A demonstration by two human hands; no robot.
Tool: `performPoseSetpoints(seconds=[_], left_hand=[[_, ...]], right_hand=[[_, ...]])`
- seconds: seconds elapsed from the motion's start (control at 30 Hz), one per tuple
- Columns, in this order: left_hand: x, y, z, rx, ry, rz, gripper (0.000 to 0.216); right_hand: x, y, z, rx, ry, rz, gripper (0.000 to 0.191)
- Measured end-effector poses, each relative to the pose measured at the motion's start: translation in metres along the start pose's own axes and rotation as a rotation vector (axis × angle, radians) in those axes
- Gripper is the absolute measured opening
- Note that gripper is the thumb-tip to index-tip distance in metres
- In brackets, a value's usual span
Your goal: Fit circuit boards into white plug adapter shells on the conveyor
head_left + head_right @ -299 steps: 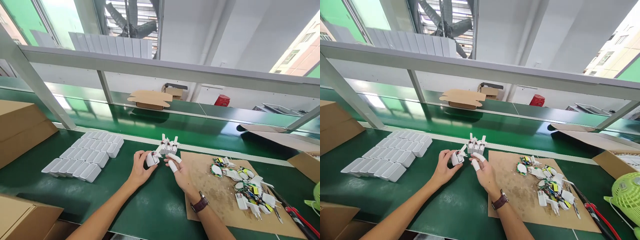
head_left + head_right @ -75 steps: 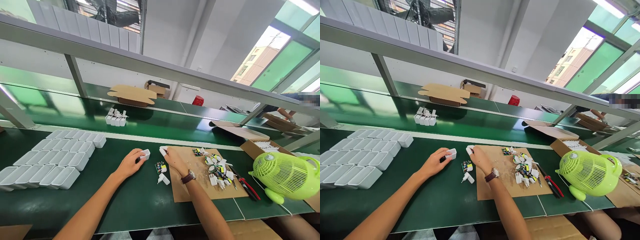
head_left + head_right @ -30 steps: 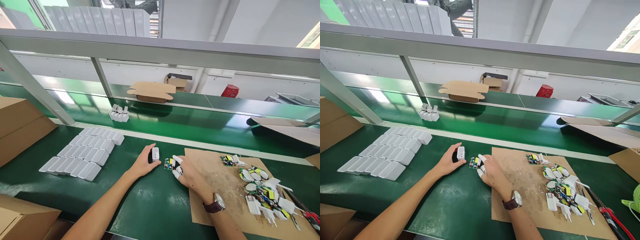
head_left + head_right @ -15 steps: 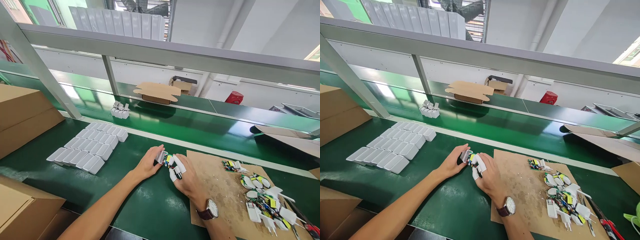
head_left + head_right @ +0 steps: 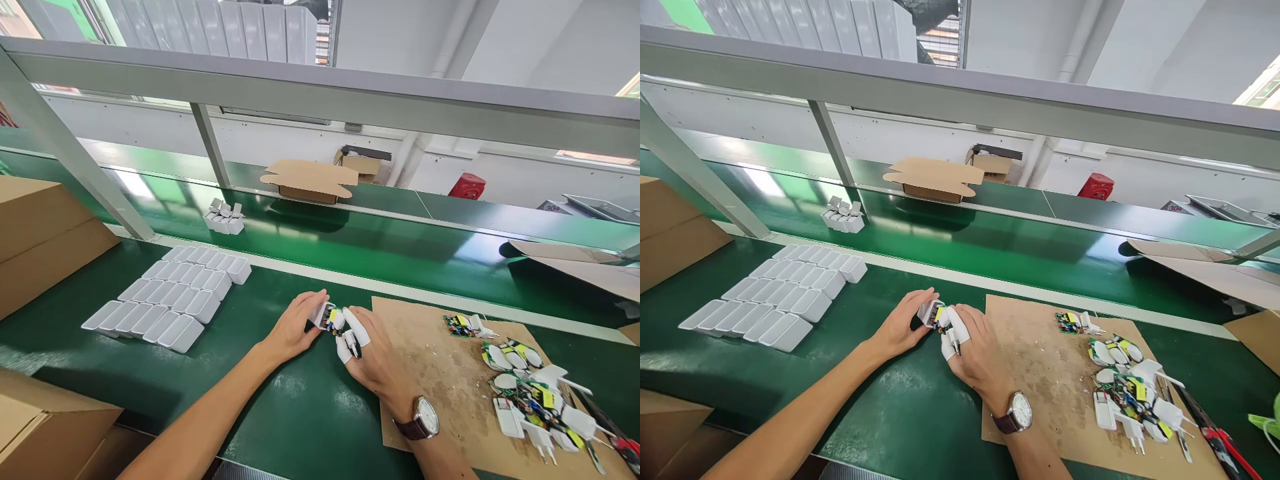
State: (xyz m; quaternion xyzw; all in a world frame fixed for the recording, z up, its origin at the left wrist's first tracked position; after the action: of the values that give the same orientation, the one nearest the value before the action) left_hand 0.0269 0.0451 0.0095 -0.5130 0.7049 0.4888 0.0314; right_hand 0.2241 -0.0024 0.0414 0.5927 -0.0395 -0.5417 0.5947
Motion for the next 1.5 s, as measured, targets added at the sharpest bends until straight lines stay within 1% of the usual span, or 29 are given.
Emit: performPoseSetpoints(seconds=[0.17, 0.47, 0.67, 0.8, 0.93, 1.0, 1.1, 1.17, 1.23, 1.33, 1.5], left_hand=[[-0.001, 0.0, -0.002, 0.003, -0.003, 0.006, 0.079], [0.0, -0.001, -0.004, -0.031, -0.05, -0.031, 0.075], [0.0, -0.002, -0.004, -0.027, -0.042, -0.031, 0.076], [-0.001, -0.002, -0.004, -0.018, -0.036, -0.019, 0.078], [0.001, -0.004, -0.007, -0.032, 0.013, 0.011, 0.079], [0.002, -0.009, -0.009, 0.04, 0.054, 0.056, 0.081], [0.004, -0.016, -0.007, 0.329, 0.142, 0.125, 0.079], [0.004, -0.02, -0.003, 0.517, 0.227, 0.129, 0.07], [0.002, -0.022, 0.001, 0.645, 0.299, 0.107, 0.062], [0.001, -0.023, 0.004, 0.744, 0.356, 0.07, 0.058], [0.002, -0.021, 0.004, 0.739, 0.379, 0.057, 0.065]], right_hand=[[0.0, 0.0, 0.0, 0.011, -0.006, 0.004, 0.071], [0.003, -0.004, -0.003, 0.01, 0.0, 0.012, 0.072], [-0.002, 0.001, 0.0, 0.018, 0.011, -0.002, 0.067], [-0.002, -0.001, -0.001, 0.024, 0.013, -0.002, 0.066], [-0.001, -0.003, -0.001, 0.004, 0.009, 0.024, 0.063], [0.0, -0.002, -0.001, -0.046, 0.002, 0.049, 0.062], [0.001, 0.0, -0.006, -0.183, -0.068, 0.051, 0.059], [0.003, 0.0, -0.011, -0.259, -0.13, 0.038, 0.048], [0.004, -0.004, -0.017, -0.301, -0.153, 0.045, 0.041], [0.005, -0.011, -0.021, -0.338, -0.12, 0.109, 0.043], [-0.001, -0.018, -0.019, -0.294, -0.058, 0.197, 0.044]])
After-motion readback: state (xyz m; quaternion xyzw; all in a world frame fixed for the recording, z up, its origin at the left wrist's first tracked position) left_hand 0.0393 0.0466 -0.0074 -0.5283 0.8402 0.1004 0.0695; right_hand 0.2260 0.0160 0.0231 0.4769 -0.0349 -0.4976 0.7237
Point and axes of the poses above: each hand's wrist, its own x-axis away from the middle knuckle, its own y-axis out of the back of the hand, z = x × y, the point moved 3 cm from there along -x, towards the middle knuckle, and after that the axes turned 3 degrees about z, right-handed, at the moved point
